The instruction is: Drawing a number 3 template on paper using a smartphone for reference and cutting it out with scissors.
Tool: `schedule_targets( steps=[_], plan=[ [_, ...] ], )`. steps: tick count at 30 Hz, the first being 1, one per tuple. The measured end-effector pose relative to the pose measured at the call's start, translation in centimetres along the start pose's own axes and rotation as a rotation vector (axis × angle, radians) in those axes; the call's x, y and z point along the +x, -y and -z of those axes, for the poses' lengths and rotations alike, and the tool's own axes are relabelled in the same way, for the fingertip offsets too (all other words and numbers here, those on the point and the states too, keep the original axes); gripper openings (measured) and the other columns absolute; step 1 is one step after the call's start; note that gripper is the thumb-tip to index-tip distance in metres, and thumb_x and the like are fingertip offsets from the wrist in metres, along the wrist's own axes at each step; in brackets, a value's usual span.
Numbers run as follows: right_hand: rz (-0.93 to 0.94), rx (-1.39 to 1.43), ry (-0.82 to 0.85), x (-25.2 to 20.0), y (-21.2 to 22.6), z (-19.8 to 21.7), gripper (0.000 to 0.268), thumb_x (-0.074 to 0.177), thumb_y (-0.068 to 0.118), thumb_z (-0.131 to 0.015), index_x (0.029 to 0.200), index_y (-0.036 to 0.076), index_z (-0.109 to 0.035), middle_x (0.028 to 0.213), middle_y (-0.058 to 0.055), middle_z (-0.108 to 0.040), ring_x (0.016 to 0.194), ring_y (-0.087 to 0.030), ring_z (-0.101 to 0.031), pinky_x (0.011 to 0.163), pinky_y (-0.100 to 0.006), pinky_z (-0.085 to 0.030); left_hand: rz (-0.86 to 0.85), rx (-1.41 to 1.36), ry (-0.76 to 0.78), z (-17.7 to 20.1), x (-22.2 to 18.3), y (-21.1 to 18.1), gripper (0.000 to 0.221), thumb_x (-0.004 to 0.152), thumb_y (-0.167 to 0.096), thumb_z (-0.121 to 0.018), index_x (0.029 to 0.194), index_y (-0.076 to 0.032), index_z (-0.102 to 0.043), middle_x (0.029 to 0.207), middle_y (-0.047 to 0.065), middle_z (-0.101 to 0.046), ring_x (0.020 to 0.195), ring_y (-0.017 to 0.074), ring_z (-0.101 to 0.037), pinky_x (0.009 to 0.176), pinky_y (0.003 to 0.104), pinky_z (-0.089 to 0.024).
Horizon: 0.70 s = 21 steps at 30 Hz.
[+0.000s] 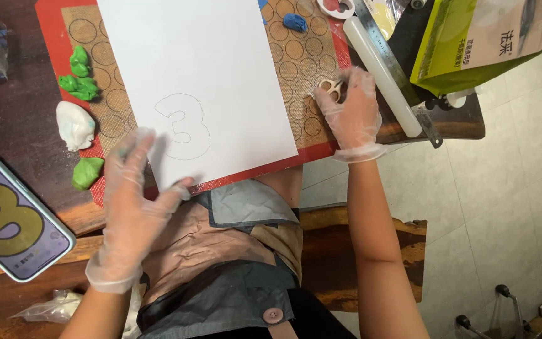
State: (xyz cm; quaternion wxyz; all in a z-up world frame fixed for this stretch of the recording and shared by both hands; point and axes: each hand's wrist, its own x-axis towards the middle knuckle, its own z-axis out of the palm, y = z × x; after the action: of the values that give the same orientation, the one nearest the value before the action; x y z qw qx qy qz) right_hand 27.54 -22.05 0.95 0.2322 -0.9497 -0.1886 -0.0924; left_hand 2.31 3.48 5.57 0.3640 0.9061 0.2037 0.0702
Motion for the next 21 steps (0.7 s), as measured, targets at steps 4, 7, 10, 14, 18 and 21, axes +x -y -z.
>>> schedule_targets(
  steps=[4,7,10,14,18,21],
  plan=[
    [0.025,-0.154,0.011,0.7,0.4,-0.9,0.052,0.092,0.037,-0.074,0.139,0.021,-0.057,0.129,-0.012,-0.058,0.109,-0.029,-0.061,0.079,-0.047,-0.055,0.004,-0.656,-0.113,0.6,0.7,-0.9,0.069,0.088,0.002,-0.056,0.151,0.010,-0.028,0.154,0.033,-0.034,0.140,0.0395,-0.043,0.118,0.049,-0.037],
    [0.044,-0.221,0.004,1.1,0.7,-1.7,0.033,0.086,0.026,-0.075,0.118,0.017,-0.071,0.125,-0.012,-0.060,0.104,-0.031,-0.059,0.077,-0.045,-0.055,0.146,-0.912,-0.105,0.7,1.6,-0.5,0.072,0.087,0.002,-0.045,0.154,0.009,-0.019,0.157,0.035,-0.026,0.133,0.0359,-0.046,0.113,0.045,-0.041],
    [0.016,-0.243,0.035,0.8,0.9,-2.0,0.026,0.082,0.018,-0.075,0.107,0.015,-0.069,0.125,-0.009,-0.059,0.104,-0.031,-0.056,0.080,-0.045,-0.054,0.243,-1.099,-0.109,0.6,2.9,-0.1,0.074,0.088,0.001,-0.044,0.157,0.001,-0.015,0.158,0.027,-0.025,0.121,0.0265,-0.049,0.107,0.042,-0.047],
    [-0.006,-0.175,0.041,-0.1,0.6,-1.9,0.018,0.083,0.013,-0.071,0.098,0.019,-0.061,0.117,-0.001,-0.052,0.108,-0.034,-0.055,0.077,-0.055,-0.058,0.383,-1.082,-0.126,-0.7,4.6,0.4,0.097,0.083,-0.002,-0.057,0.161,-0.003,0.000,0.137,0.015,-0.051,0.106,0.0189,-0.059,0.081,0.040,-0.060],
    [-0.212,0.038,0.011,-1.0,1.2,-0.8,0.015,0.090,0.012,-0.066,0.098,0.023,-0.060,0.117,-0.002,-0.054,0.108,-0.033,-0.065,0.086,-0.052,-0.057,0.470,-1.083,-0.003,-1.8,7.1,-1.3,0.081,0.091,-0.026,-0.065,0.156,0.002,-0.026,0.104,0.008,-0.055,0.075,0.0125,-0.059,0.054,0.022,-0.054],
    [0.042,-0.036,-0.070,-2.4,0.4,-0.4,0.025,0.085,-0.009,-0.064,0.100,0.009,-0.056,0.115,-0.006,-0.048,0.089,-0.015,-0.059,0.078,-0.032,-0.055,0.499,-0.963,0.174,-3.2,9.6,-1.2,0.062,0.094,-0.055,-0.054,0.133,-0.007,-0.053,0.089,0.010,-0.067,0.056,0.0109,-0.060,0.037,0.017,-0.041]
  ],
)
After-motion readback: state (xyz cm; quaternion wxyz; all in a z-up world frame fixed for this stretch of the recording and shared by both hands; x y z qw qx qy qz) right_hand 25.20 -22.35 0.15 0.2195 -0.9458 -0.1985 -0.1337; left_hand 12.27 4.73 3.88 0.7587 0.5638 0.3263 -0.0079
